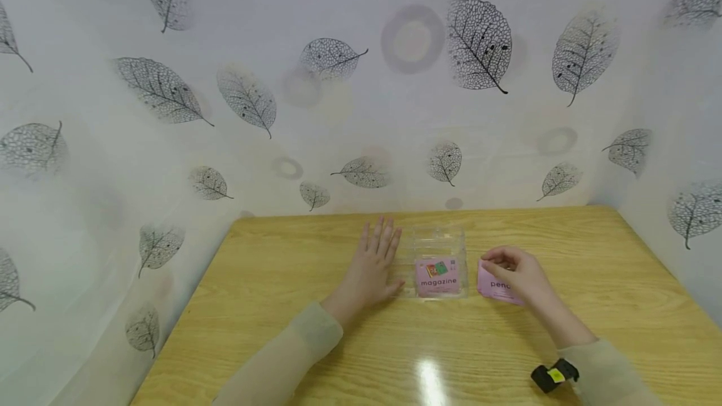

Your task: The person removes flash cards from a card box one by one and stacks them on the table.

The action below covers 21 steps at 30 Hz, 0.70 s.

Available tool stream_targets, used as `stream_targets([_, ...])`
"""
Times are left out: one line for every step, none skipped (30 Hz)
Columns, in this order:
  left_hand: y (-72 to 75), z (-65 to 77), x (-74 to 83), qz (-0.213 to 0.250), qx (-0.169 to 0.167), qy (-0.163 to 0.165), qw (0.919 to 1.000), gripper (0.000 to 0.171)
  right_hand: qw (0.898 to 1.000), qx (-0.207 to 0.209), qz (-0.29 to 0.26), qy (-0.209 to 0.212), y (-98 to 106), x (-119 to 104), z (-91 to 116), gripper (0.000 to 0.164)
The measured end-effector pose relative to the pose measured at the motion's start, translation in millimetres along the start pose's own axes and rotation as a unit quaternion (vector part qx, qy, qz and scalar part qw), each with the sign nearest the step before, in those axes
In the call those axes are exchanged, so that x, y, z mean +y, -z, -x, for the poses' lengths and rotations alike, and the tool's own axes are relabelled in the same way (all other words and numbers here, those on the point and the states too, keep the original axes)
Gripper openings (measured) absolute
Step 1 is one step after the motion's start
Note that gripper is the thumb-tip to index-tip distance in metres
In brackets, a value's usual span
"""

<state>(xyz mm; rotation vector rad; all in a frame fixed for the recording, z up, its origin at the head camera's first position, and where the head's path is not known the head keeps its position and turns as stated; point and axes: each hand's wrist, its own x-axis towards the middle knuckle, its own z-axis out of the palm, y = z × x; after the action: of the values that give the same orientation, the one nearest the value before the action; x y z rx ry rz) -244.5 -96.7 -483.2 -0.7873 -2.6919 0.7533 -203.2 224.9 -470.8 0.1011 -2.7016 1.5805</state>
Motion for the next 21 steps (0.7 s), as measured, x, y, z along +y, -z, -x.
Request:
stream_targets([-0.3, 0.1, 0.0, 0.0, 0.001, 0.0, 1.0, 0.109, 1.0, -0.001, -0.001, 0.0, -1, 0, 0, 0.026])
stream_targets([-0.5, 0.0, 0.0, 0.001, 0.002, 0.0, 1.0, 0.109, 1.0, -0.002, -0.001, 0.001, -2, -1, 0, 0.026])
stream_targets([-0.8, -0.2, 0.0, 0.001, 0.003, -0.001, 1.0, 0.109, 1.0, -0.004, -0.001, 0.002, -3, -2, 0, 0.027])
stream_targets([-1.0, -0.3, 0.0, 0.001, 0.003, -0.001, 1.0, 0.109, 1.0, -0.005, -0.002, 0.002, -3, -2, 0, 0.027])
stream_targets([-1.0, -0.4, 0.0, 0.001, 0.004, -0.001, 1.0, 0.109, 1.0, -0.009, -0.005, 0.001, -4, -3, 0, 0.028])
stream_targets([-0.8, -0.5, 0.0, 0.001, 0.004, -0.001, 1.0, 0.109, 1.0, -0.011, -0.007, 0.001, -5, -4, 0, 0.028])
stream_targets([-0.6, -0.7, 0.0, 0.002, 0.003, -0.001, 1.0, 0.109, 1.0, -0.013, -0.008, 0.002, -6, -6, 0, 0.028])
stream_targets([-0.3, -0.8, 0.0, 0.003, 0.002, -0.001, 1.0, 0.109, 1.0, -0.015, -0.009, 0.001, -6, -7, 0, 0.028])
stream_targets([0.0, -0.8, 0.0, 0.003, 0.001, -0.001, 1.0, 0.109, 1.0, -0.017, -0.009, 0.001, -7, -8, 0, 0.028])
stream_targets([0.5, -0.8, 0.1, 0.005, -0.001, -0.001, 1.0, 0.109, 1.0, -0.017, -0.011, 0.0, -8, -9, 0, 0.027])
stream_targets([0.9, -0.8, 0.1, 0.007, -0.003, -0.001, 1.0, 0.109, 1.0, -0.019, -0.008, 0.004, -8, -10, -1, 0.027])
stream_targets([1.1, -0.8, 0.1, 0.008, -0.004, -0.001, 1.0, 0.109, 1.0, -0.019, -0.007, 0.004, -9, -10, -1, 0.026])
stream_targets([1.5, -0.8, 0.1, 0.008, -0.005, -0.001, 1.0, 0.109, 1.0, -0.019, -0.006, 0.006, -10, -11, -2, 0.025])
stream_targets([1.6, -0.9, 0.1, 0.009, -0.005, -0.001, 0.9999, 0.109, 1.0, -0.02, -0.007, 0.005, -11, -12, -2, 0.025])
stream_targets([1.7, -1.0, 0.2, 0.009, -0.005, -0.001, 1.0, 0.109, 1.0, -0.021, -0.007, 0.005, -12, -12, -2, 0.024])
stream_targets([1.8, -1.0, 0.1, 0.009, -0.004, -0.001, 0.9999, 0.108, 1.0, -0.021, -0.009, 0.006, -13, -13, -2, 0.024])
stream_targets([1.7, -1.1, 0.1, 0.009, -0.004, -0.001, 1.0, 0.108, 1.0, -0.023, -0.011, 0.005, -13, -13, -3, 0.024])
stream_targets([1.7, -1.1, 0.0, 0.009, -0.003, 0.0, 1.0, 0.108, 1.0, -0.023, -0.014, 0.002, -14, -13, -2, 0.023])
stream_targets([1.6, -1.1, 0.0, 0.009, -0.001, -0.001, 1.0, 0.108, 1.0, -0.023, -0.016, 0.001, -15, -14, -2, 0.023])
stream_targets([1.5, -1.2, 0.0, 0.008, 0.0, -0.001, 1.0, 0.108, 1.0, -0.024, -0.018, 0.0, -16, -14, -2, 0.023])
stream_targets([1.4, -1.1, 0.0, 0.01, -0.001, -0.001, 1.0, 0.108, 0.999, -0.025, -0.02, 0.001, -17, -14, -2, 0.022])
